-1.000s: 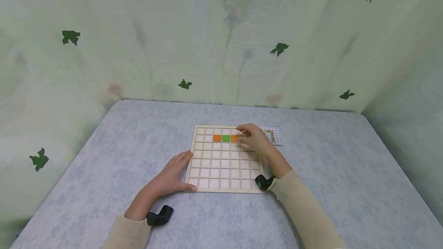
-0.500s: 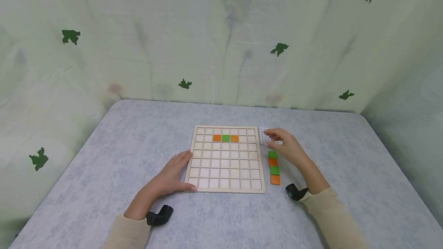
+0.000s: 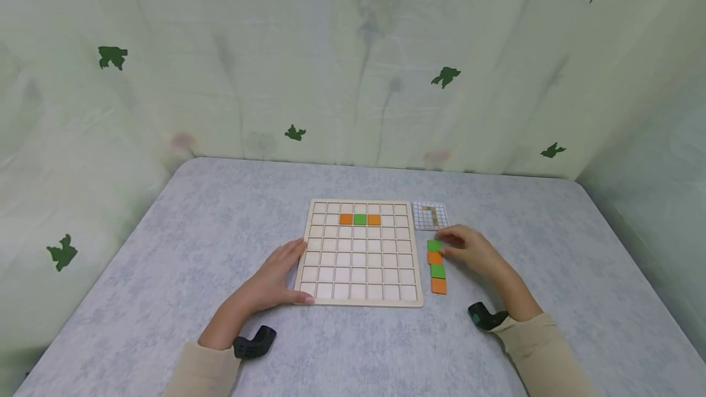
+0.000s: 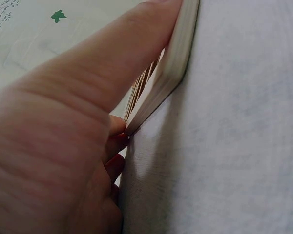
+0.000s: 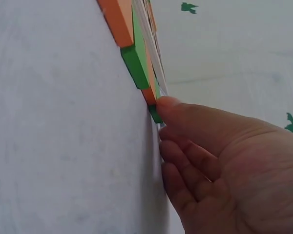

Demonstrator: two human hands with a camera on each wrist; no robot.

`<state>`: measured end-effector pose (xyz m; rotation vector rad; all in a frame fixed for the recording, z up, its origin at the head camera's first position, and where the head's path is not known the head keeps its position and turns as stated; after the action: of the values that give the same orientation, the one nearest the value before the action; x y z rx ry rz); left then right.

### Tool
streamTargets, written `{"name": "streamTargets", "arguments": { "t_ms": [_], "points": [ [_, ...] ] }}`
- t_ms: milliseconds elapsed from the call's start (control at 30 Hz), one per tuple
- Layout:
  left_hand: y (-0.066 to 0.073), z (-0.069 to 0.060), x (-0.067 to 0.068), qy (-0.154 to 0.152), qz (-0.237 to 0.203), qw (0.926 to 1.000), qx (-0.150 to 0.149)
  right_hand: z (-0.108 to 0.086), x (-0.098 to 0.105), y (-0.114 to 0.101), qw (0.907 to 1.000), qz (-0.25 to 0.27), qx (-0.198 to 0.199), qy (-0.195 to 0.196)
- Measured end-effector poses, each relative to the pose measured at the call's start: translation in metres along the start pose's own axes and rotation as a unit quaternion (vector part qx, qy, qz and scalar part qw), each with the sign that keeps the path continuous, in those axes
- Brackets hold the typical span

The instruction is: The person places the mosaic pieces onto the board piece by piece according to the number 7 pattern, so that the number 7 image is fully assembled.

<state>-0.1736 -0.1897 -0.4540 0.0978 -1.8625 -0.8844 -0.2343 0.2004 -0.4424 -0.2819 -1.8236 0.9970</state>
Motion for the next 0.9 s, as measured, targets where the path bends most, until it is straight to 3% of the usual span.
{"name": "streamTargets", "arguments": {
  "t_ms": [267, 567, 767, 900],
  "points": [
    [0.001, 0.001, 0.0, 0.001, 0.003, 1.0, 0.0, 0.004, -0.002, 0.002, 0.9993, -0.025, 0.027, 0.007],
    [0.001, 0.0, 0.001, 0.002, -0.004, 1.0, 0.003, 0.01, -0.003, -0.001, 0.9984, -0.05, 0.027, 0.004],
    [0.0, 0.001, 0.0, 0.004, -0.002, 1.0, 0.0, 0.011, -0.003, -0.01, 0.9985, -0.053, 0.006, 0.007],
    [0.0, 0.002, 0.0, 0.008, 0.003, 1.0, -0.002, 0.014, -0.001, -0.026, 0.9984, -0.044, 0.03, 0.019]
  ]
}}
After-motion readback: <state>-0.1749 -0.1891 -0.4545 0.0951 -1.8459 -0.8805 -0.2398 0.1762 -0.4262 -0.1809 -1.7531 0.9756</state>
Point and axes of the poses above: each hand's wrist, its own z-axis towards the middle knuckle, its own x-axis out of the back of the hand, y = z × x, the point moved 3 cm from there along z, towards the middle knuckle, and after that the axes turned 14 degrees about -y, right-handed, at the moved point
